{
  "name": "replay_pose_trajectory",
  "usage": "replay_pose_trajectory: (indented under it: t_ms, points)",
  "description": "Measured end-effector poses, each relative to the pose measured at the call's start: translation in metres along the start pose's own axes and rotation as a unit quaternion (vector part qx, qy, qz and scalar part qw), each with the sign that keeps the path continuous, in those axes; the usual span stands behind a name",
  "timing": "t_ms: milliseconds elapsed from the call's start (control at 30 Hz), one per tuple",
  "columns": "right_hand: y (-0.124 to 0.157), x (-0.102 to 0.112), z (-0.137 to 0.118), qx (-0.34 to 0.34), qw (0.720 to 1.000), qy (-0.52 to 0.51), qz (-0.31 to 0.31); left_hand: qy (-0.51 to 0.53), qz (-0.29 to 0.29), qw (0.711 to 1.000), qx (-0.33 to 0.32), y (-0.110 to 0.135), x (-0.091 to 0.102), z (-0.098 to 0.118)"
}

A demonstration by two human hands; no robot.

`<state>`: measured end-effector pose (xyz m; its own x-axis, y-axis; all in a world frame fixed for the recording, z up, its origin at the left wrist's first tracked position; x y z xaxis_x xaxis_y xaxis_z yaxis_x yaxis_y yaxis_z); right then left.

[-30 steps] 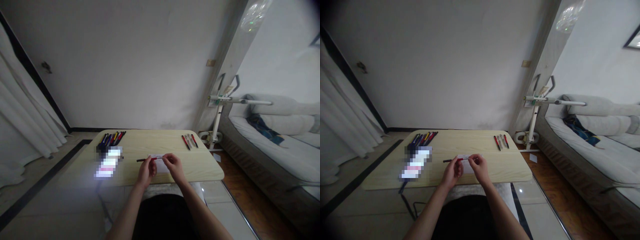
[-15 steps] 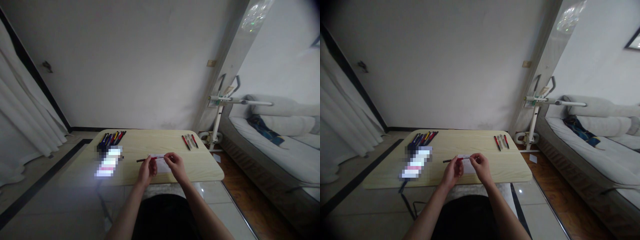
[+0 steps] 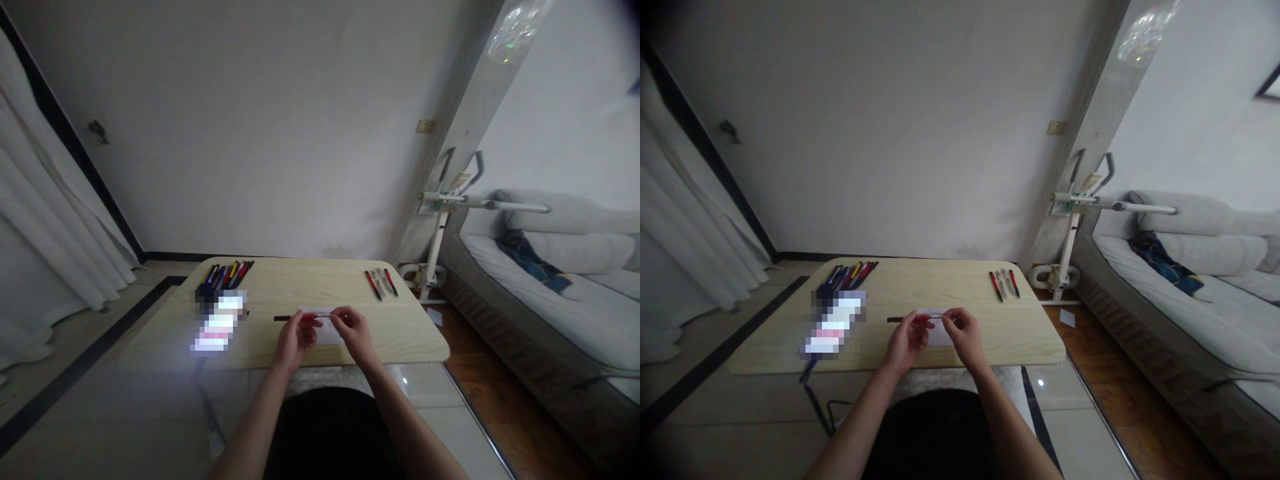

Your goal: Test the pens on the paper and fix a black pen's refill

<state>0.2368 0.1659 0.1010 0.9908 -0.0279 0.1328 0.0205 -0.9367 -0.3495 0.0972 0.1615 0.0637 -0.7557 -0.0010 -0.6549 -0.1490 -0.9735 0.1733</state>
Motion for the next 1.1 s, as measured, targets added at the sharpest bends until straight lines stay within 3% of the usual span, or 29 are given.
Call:
replay_pose_trajectory:
  t_ms: [533,1100]
  points:
    - [0.0035,0.0048,-0.0001,0.001,1.0,0.004,-0.005,0.013,0.018,0.999,0.025,0.0005,0.0018,-0.0003]
    - [0.0051,0.0055,0.0048,-0.006,1.0,0.006,-0.015,0.0,0.023,1.0,0.006,-0.0017,0.0033,-0.0024]
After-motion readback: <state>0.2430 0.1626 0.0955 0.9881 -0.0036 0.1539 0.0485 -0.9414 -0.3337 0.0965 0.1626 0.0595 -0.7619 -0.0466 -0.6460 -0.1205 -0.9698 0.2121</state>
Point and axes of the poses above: each hand's wrist, its own y-axis away from the middle knuckle, its own x-axis out of the back of the hand, z = x × y, the point moved 4 cm from there along -y, towards the middle knuckle, and after that the axes turned 4 degrees about x, right-handed, at the moved point
